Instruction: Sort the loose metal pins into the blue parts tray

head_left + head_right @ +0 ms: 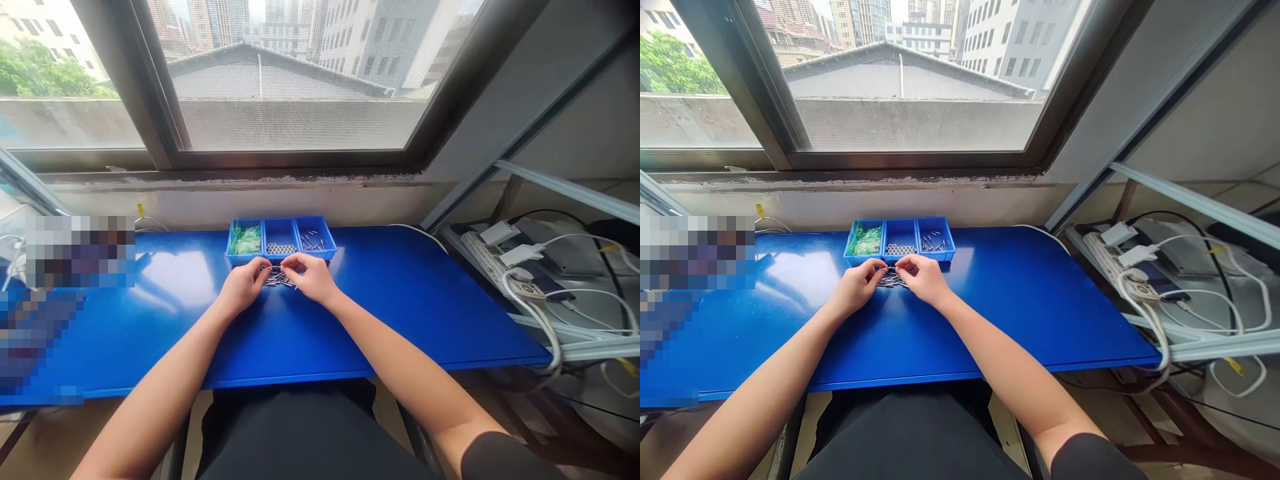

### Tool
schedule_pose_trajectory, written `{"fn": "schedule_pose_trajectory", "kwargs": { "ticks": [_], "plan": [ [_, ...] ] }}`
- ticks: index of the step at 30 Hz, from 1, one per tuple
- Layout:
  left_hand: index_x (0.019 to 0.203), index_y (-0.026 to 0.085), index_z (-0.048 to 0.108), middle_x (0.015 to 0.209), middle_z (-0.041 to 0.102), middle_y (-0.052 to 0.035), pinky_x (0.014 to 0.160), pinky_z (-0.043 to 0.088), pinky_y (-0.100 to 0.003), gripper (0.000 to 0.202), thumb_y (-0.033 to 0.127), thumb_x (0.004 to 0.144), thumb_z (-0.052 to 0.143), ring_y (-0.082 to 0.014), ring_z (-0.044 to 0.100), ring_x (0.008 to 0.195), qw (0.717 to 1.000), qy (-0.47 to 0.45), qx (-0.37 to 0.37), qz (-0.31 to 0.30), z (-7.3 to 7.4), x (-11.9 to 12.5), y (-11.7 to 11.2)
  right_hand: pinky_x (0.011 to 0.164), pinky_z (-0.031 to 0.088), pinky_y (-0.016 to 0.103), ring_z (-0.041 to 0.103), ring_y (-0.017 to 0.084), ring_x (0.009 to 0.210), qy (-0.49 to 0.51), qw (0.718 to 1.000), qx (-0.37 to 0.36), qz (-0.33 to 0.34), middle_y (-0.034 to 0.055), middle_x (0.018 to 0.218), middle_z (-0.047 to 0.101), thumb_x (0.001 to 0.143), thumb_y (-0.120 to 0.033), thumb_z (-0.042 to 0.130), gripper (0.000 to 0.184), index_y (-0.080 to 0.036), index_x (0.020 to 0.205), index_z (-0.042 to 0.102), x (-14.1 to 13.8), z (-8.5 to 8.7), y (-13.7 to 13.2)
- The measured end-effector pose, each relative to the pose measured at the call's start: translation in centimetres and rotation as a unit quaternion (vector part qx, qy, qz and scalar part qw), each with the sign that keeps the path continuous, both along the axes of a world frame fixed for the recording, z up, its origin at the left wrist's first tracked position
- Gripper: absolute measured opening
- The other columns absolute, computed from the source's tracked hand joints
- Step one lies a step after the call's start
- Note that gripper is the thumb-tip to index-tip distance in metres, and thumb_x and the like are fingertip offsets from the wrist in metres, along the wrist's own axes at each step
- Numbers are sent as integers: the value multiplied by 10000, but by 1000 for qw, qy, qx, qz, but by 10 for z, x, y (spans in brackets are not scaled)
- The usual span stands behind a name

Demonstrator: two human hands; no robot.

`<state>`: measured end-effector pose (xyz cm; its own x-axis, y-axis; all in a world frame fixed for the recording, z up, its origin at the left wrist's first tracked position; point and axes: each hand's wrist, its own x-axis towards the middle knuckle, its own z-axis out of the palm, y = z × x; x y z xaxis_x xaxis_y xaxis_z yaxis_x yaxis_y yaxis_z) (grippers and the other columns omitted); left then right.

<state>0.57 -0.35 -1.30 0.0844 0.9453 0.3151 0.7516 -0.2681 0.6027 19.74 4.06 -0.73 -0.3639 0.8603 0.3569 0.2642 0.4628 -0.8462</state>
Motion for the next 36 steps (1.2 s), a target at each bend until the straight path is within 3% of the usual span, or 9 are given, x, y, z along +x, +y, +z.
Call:
{"fn": "schedule_pose_trajectory", "kwargs": {
  "ticks": [6,18,28,36],
  "plan": [
    [1017,201,622,538,472,71,546,330,-215,188,330,944,507,-99,444,489,1000,-9,5,-1,1,0,0,675,538,272,665,155,735,6,1000,-8,-5,51,847,733,814,-303,651,146,-179,846,721,0,-1,0],
    [939,205,646,582,547,43,544,334,-226,219,369,944,500,-107,472,520,1000,-4,-3,-9,3,0,-2,682,543,277,682,168,785,-2,1000,-7,-8,65,905,743,823,-266,633,157,-180,903,737,-3,0,-3],
    [994,204,641,561,518,56,543,355,-216,186,325,930,515,-104,472,506,1000,-13,7,-8,3,0,-1,686,560,276,686,161,745,23,998,-60,-25,72,897,751,807,-318,664,195,-167,893,752,-3,0,-2],
    [959,205,637,641,609,24,556,368,-227,228,365,951,474,-114,502,534,1000,-4,-9,-4,3,0,-2,696,564,285,689,163,735,32,996,-79,-19,73,876,747,792,-327,678,211,-163,902,752,-5,-1,-3]
  ]
}}
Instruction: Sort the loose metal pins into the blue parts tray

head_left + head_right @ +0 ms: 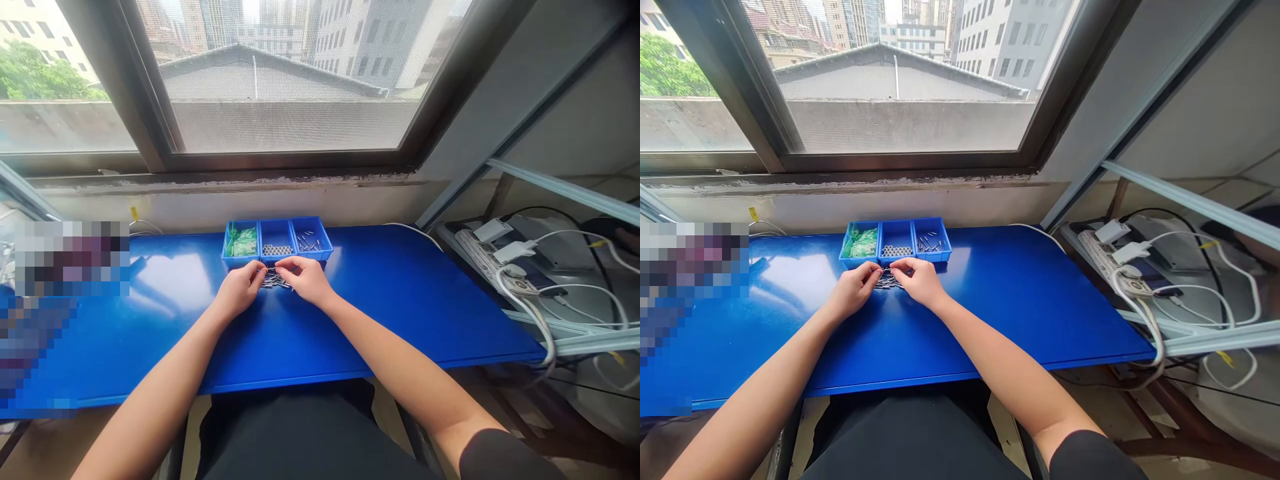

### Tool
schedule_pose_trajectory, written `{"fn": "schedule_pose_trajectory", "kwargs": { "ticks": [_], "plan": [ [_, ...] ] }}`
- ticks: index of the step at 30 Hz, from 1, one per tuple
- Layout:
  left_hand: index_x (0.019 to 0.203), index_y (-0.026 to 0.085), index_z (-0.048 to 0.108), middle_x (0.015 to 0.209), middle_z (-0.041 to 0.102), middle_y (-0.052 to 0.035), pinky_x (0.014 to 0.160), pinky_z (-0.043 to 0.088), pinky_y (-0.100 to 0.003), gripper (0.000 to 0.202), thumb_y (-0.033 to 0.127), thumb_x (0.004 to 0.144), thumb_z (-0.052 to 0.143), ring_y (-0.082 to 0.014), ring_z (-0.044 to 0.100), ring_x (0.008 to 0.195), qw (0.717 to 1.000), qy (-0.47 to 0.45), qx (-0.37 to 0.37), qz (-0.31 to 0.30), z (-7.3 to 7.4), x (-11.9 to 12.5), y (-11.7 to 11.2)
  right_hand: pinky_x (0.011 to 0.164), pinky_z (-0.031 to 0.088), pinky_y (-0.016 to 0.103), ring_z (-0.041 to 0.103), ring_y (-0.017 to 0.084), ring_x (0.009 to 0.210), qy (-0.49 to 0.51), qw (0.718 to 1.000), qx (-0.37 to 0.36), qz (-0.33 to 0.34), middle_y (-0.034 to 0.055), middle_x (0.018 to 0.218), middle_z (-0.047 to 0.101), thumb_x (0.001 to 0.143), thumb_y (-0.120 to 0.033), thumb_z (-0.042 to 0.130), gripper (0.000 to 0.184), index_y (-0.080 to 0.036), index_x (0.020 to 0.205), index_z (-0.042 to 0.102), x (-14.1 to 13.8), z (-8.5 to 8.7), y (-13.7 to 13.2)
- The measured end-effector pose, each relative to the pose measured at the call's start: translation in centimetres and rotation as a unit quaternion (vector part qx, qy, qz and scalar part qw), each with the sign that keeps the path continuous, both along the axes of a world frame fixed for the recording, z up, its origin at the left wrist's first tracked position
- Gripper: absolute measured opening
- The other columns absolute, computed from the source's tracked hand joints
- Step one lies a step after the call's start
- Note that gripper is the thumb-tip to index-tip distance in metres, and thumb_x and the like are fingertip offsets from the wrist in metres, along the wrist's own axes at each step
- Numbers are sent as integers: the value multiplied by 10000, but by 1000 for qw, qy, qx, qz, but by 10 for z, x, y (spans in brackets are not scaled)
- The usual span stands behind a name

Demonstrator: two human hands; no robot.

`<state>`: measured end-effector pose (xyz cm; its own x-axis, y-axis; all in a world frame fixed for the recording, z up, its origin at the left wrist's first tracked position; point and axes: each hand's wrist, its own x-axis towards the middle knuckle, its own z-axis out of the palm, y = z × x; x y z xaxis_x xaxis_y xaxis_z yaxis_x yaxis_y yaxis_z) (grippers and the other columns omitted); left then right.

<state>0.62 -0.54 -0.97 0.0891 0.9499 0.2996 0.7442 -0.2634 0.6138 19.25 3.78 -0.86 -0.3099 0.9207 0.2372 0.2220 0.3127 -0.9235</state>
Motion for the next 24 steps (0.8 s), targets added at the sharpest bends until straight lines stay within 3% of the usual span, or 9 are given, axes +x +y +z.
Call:
{"fn": "schedule_pose_trajectory", "kwargs": {
  "ticks": [5,12,24],
  "plan": [
    [1058,210,618,585,533,49,544,364,-222,220,356,935,509,-114,492,514,1000,-23,7,2,-1,0,0,688,567,287,687,163,730,25,999,-25,-8,83,858,747,778,-330,692,224,-148,896,749,0,-2,3],
    [1028,214,597,572,481,67,547,348,-215,189,346,948,488,-101,449,499,1000,-14,6,1,-2,0,1,740,570,300,692,167,765,23,999,-47,-5,84,874,745,769,-276,697,196,-142,903,747,0,0,1],
    [948,213,597,593,527,48,539,336,-227,222,377,964,449,-111,456,515,1000,-8,-7,-1,3,0,-1,732,572,295,694,167,767,27,999,-35,0,82,877,749,764,-306,695,206,-150,886,750,-1,-2,1]
  ]
}}
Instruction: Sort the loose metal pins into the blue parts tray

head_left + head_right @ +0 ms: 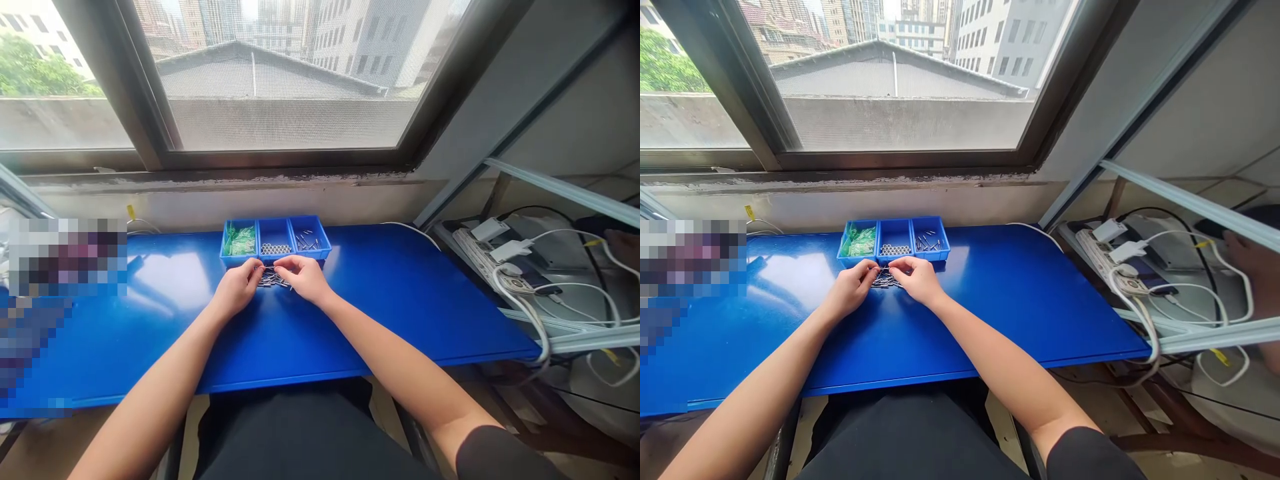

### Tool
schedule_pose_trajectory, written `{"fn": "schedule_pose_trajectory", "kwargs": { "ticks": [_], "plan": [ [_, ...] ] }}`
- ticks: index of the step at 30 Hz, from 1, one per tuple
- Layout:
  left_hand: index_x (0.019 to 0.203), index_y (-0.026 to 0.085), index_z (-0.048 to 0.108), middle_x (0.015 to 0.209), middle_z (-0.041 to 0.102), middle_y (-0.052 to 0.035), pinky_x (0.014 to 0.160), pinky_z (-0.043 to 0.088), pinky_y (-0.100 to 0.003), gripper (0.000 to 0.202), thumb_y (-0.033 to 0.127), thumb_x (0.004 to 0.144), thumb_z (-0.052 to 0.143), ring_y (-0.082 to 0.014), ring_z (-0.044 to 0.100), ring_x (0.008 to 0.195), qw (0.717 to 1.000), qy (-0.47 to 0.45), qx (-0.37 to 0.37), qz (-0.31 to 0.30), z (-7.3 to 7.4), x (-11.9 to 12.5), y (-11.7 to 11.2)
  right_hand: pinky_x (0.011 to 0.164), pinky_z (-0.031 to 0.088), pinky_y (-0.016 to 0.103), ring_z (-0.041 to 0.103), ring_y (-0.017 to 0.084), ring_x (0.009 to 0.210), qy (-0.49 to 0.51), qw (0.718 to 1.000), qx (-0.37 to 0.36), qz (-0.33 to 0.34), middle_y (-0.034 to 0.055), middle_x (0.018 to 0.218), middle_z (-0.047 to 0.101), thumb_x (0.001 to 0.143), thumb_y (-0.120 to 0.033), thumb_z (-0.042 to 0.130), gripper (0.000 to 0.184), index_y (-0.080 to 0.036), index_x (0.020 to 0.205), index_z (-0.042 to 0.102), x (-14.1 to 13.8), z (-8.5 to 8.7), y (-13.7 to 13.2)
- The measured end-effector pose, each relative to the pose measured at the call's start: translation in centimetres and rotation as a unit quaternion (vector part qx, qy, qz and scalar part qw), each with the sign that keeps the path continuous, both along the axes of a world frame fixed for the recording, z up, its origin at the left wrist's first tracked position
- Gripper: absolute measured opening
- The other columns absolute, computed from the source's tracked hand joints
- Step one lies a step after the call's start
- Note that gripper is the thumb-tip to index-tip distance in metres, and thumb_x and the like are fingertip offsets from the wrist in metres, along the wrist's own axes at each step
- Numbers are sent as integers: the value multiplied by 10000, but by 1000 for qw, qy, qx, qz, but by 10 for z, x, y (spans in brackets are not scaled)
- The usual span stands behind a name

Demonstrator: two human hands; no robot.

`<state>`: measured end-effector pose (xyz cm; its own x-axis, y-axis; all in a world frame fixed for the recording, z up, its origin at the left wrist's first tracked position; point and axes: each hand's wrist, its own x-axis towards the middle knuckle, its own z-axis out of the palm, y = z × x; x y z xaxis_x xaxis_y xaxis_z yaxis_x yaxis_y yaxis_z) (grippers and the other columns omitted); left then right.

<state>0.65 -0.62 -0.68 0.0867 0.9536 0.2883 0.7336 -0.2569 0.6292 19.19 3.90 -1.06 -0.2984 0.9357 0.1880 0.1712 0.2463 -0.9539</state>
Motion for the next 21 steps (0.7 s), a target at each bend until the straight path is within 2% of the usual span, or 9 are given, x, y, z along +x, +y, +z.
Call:
{"fn": "schedule_pose_trajectory", "kwargs": {
  "ticks": [6,13,17,21],
  "plan": [
    [1030,210,584,578,506,64,547,354,-220,190,353,935,501,-106,463,500,1000,-13,13,3,0,1,-1,707,573,290,697,166,750,23,1000,-18,5,74,849,751,748,-347,715,246,-150,892,744,0,-3,2],
    [952,207,621,584,528,53,555,354,-222,201,364,940,495,-102,462,513,1000,-4,1,-16,-1,-2,0,724,569,294,702,170,767,20,999,-29,6,78,857,753,747,-325,714,230,-146,888,744,0,-2,2],
    [948,208,624,618,573,36,559,358,-230,232,379,955,468,-112,482,531,1000,2,3,-8,-1,-2,0,721,574,297,703,173,772,19,999,-20,15,81,871,753,750,-334,719,231,-153,890,745,0,-1,1],
    [997,211,612,602,553,44,547,355,-227,209,368,947,482,-113,489,518,1000,-7,10,-2,-1,0,0,722,578,300,705,175,768,24,999,-22,13,81,863,752,745,-346,726,247,-148,892,744,-1,-2,1]
  ]
}}
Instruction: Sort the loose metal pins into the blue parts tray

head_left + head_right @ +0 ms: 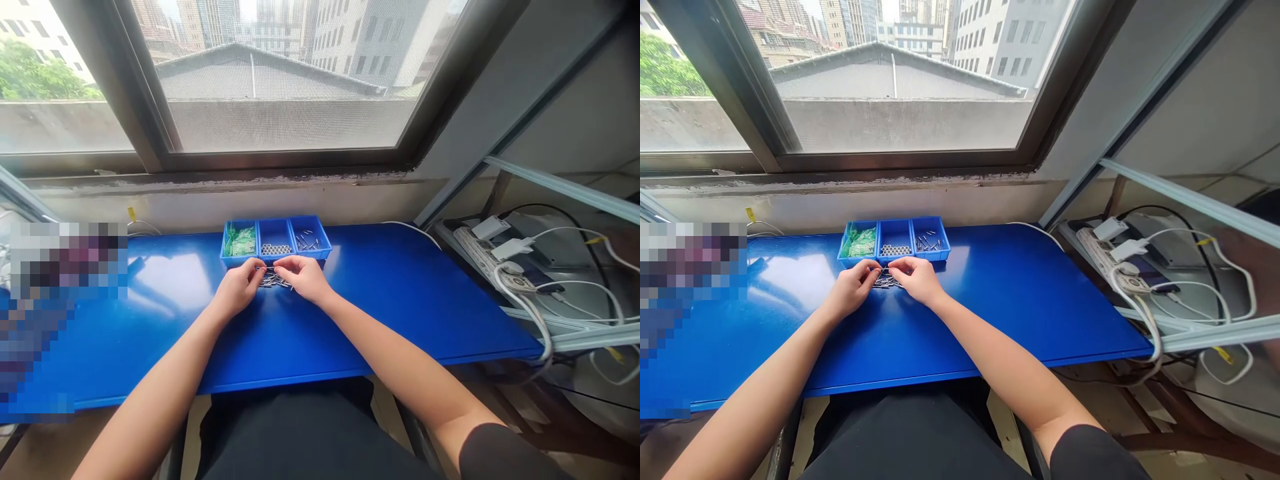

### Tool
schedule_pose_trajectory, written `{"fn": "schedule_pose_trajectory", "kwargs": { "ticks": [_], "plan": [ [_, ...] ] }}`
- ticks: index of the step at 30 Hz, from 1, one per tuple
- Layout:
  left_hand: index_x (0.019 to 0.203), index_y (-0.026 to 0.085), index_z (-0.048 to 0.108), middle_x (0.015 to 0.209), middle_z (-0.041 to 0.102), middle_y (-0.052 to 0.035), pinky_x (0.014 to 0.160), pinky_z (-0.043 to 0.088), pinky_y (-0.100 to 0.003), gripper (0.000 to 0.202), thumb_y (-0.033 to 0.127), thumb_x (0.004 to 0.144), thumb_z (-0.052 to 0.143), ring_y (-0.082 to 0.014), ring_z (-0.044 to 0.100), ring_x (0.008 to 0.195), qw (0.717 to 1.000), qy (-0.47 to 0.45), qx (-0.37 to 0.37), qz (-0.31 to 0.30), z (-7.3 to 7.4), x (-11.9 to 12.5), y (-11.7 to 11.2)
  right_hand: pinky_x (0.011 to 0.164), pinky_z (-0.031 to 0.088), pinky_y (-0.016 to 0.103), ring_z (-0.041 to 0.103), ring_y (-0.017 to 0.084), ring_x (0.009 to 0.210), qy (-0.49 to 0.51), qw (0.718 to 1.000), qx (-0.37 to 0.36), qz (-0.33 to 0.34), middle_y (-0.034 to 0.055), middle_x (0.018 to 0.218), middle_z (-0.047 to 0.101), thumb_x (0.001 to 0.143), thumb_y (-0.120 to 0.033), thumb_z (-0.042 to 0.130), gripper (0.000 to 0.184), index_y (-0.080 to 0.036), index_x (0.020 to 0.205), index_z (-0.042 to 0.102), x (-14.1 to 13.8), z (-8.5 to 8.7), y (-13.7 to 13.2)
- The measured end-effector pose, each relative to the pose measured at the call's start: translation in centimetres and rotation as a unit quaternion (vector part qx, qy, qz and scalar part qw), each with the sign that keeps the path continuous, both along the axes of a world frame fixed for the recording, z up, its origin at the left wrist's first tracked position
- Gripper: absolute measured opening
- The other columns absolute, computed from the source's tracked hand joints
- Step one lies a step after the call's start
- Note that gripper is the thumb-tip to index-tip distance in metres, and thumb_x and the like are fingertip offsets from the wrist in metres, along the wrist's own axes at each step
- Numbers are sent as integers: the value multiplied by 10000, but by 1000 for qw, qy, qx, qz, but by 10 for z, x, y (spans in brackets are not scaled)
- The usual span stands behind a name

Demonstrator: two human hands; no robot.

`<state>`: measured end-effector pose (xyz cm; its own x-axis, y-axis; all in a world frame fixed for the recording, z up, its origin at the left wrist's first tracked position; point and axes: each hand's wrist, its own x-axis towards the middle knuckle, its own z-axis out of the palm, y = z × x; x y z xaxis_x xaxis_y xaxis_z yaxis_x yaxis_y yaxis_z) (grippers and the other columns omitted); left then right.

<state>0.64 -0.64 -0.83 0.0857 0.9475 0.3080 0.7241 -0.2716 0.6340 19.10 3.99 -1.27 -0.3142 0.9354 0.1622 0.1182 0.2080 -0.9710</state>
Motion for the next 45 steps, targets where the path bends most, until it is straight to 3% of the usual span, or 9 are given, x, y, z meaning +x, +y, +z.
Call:
{"fn": "schedule_pose_trajectory", "kwargs": {
  "ticks": [12,18,25,30,35,40,45],
  "plan": [
    [919,204,627,601,564,35,549,355,-230,224,370,952,481,-112,493,526,1000,7,1,-1,0,-2,1,740,573,305,706,180,789,0,1000,-8,-6,80,868,753,747,-326,717,231,-149,891,746,-1,0,-1],
    [1008,210,610,589,532,56,557,367,-226,185,348,930,515,-107,485,511,1000,-6,5,2,0,0,0,751,566,310,704,182,798,0,1000,-21,-6,86,882,751,754,-304,711,221,-144,902,745,-1,2,-1],
    [891,199,615,622,560,33,566,359,-235,240,371,956,460,-115,482,548,1000,1,-7,-5,2,-1,0,767,567,308,702,176,797,-6,1000,-20,-2,83,882,750,750,-289,707,213,-141,897,750,-1,4,-2],
    [1005,202,612,585,512,56,555,346,-232,207,362,937,501,-109,457,512,1000,-10,-5,2,1,0,0,758,565,309,699,176,787,-3,1000,-27,-9,83,871,750,756,-289,704,217,-138,905,750,-1,4,-2],
    [943,205,592,568,496,59,547,338,-231,155,327,932,496,-111,442,499,1000,-12,-9,1,-1,0,1,749,562,300,696,172,785,-22,1000,-13,-10,83,875,751,769,-282,700,200,-142,902,752,0,4,-2],
    [872,201,587,635,563,23,586,361,-239,239,366,961,440,-127,492,563,1000,-3,-7,1,1,0,1,723,556,283,695,167,778,-50,998,25,-1,80,897,753,786,-275,687,191,-156,916,760,0,4,-4],
    [949,204,595,580,505,51,551,336,-231,198,361,946,474,-114,452,507,1000,-13,-4,4,3,1,0,733,564,287,699,167,771,-41,999,20,-13,81,886,754,787,-257,682,185,-150,917,759,0,4,-4]
  ]
}}
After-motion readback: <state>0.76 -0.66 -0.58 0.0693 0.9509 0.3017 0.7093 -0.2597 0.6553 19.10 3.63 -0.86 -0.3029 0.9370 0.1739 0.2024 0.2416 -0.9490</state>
